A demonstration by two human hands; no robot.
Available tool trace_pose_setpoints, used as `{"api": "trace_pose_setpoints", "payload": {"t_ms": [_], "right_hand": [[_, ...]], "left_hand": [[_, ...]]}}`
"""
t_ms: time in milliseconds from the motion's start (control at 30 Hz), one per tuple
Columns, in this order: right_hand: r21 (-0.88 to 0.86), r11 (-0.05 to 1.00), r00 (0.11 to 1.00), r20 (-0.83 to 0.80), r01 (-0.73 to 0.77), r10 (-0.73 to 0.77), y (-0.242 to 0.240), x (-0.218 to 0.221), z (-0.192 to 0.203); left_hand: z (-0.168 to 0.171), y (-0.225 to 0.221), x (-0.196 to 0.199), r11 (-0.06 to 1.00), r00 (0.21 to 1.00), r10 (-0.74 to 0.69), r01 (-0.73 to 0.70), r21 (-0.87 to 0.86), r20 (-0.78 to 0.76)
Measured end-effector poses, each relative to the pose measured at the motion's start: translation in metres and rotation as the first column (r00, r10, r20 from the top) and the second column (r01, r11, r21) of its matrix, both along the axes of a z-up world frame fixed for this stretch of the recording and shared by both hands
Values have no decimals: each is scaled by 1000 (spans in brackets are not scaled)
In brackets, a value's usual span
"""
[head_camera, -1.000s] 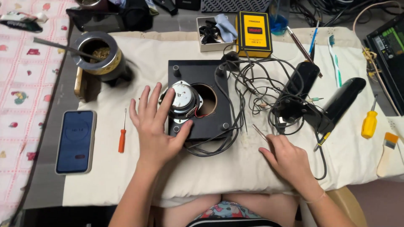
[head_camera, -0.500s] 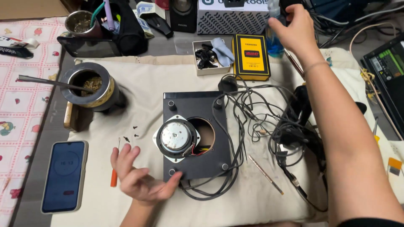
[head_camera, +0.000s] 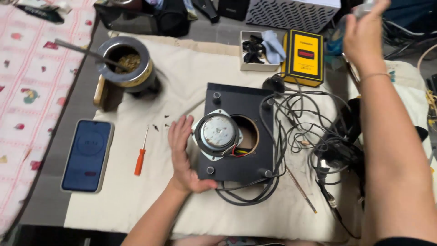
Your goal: Cleaning a speaker cone and its mounting frame using a brush, cleaning solution, and a small metal pick.
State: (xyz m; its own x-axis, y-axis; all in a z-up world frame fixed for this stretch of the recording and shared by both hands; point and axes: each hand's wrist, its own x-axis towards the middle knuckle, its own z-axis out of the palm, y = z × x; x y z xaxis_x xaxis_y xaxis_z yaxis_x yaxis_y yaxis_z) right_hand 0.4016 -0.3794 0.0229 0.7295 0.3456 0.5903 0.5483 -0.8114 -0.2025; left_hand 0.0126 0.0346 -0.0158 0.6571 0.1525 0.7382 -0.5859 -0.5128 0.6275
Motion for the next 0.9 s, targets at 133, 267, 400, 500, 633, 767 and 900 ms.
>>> {"api": "trace_pose_setpoints", "payload": {"t_ms": [133,267,400,500,633,767,900], "right_hand": [[158,969,981,-1,-192,195,13,-59,69],[291,883,845,-293,-367,448,59,-143,134],[30,911,735,-581,-411,350,171,-282,203],[-169,861,542,-829,-479,139,222,-328,198],[-476,798,602,-777,-368,-186,235,-341,190],[-463,831,583,-782,-310,-219,239,-336,190],[-486,796,596,-777,-362,-203,243,-331,188]], "left_hand": [[-3,2,0,996,998,-64,65,-56,19],[0,-2,1,970,989,-143,148,-192,37],[-2,0,-2,965,987,-156,146,-220,-30],[-9,-3,-1,977,993,-121,118,-178,-7],[-13,-2,5,977,990,-133,140,-164,54],[-15,-4,3,979,991,-115,124,-163,65],[-11,-4,3,978,994,-107,112,-176,33]]}}
